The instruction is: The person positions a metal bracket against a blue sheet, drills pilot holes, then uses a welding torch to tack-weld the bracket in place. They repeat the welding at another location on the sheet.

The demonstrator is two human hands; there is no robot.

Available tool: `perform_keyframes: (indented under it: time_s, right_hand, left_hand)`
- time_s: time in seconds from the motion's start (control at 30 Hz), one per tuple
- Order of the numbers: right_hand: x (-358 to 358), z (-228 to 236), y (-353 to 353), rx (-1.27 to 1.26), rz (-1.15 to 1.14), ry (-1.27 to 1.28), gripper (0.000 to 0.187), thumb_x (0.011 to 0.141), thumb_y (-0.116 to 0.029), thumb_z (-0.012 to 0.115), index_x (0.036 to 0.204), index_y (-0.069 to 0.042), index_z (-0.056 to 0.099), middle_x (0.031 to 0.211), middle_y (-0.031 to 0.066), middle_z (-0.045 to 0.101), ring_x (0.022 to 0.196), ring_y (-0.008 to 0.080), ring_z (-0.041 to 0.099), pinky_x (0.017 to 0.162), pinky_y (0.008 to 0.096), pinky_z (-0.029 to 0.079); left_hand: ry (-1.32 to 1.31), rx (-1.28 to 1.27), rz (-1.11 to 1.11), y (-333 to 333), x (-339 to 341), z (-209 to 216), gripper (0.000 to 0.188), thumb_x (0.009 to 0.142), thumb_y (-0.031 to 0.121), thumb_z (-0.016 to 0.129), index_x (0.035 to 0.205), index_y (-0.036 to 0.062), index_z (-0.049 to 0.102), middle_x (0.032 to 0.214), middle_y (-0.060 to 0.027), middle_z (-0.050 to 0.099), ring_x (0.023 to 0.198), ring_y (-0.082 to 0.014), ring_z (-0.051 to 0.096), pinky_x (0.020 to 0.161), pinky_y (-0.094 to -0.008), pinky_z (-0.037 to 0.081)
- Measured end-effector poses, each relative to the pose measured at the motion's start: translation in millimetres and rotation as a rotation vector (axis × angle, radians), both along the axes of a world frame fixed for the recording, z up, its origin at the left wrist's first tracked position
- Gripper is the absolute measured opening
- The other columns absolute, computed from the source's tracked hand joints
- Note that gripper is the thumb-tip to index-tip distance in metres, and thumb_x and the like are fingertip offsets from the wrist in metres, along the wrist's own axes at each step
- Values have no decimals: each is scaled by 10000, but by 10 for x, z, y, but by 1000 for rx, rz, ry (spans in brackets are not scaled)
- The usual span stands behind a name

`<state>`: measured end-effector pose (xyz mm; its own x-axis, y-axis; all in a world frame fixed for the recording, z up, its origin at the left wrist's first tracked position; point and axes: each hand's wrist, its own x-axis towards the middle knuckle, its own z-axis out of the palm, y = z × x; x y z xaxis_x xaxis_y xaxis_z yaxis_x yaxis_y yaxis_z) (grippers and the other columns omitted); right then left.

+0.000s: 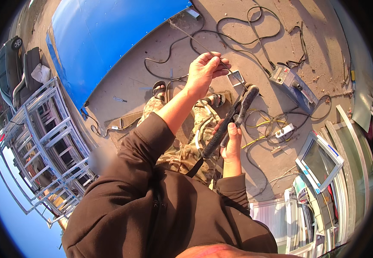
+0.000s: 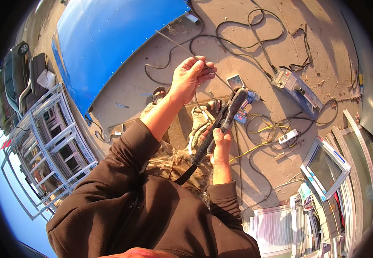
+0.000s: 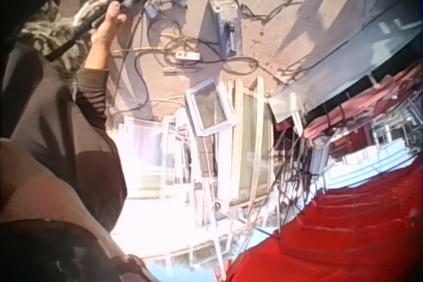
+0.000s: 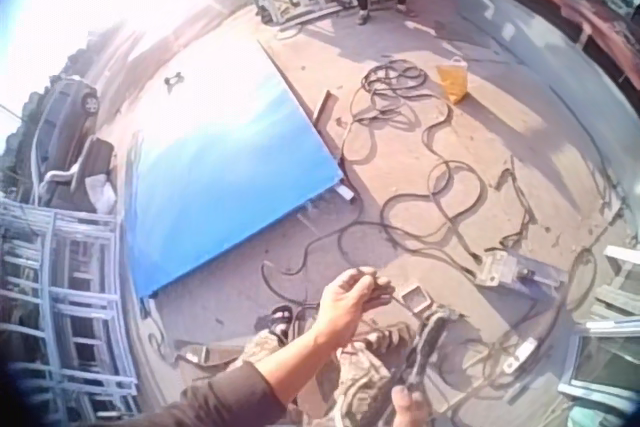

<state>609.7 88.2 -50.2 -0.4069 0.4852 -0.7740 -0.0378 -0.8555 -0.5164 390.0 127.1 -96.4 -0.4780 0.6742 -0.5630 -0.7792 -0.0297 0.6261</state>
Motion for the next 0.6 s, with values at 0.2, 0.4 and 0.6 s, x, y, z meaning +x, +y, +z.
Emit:
perform_keyframes:
  time_s: [0.2, 0.4, 0.6]
  right_hand:
    - [-369, -117, -447, 20, 74, -23, 519, 870, -354, 732, 1208, -13, 536, 1026, 98, 628, 901, 193, 645, 832, 352, 569]
    - [-781, -103, -1148, -37, -2, -83, 389, 887, -247, 726, 1178, -53, 556, 992, 62, 632, 885, 156, 626, 825, 320, 539]
    - [-1129, -159, -1595, -25, -100, -90, 378, 930, -357, 684, 1142, -73, 556, 1044, 77, 639, 975, 231, 626, 903, 415, 520]
  left_hand:
    - [-107, -40, 38, -706, -356, -258, 233, 1032, 168, 556, 1186, -6, 547, 1072, -161, 687, 958, -245, 701, 836, -356, 604]
    - [-193, -163, -103, -1811, -518, -448, 310, 1024, 211, 583, 1242, -8, 559, 1079, -132, 690, 932, -192, 687, 809, -314, 586]
    - [241, -489, -626, -3263, -802, -802, 285, 984, 203, 627, 1177, -6, 635, 1065, -78, 704, 948, -179, 685, 856, -315, 541]
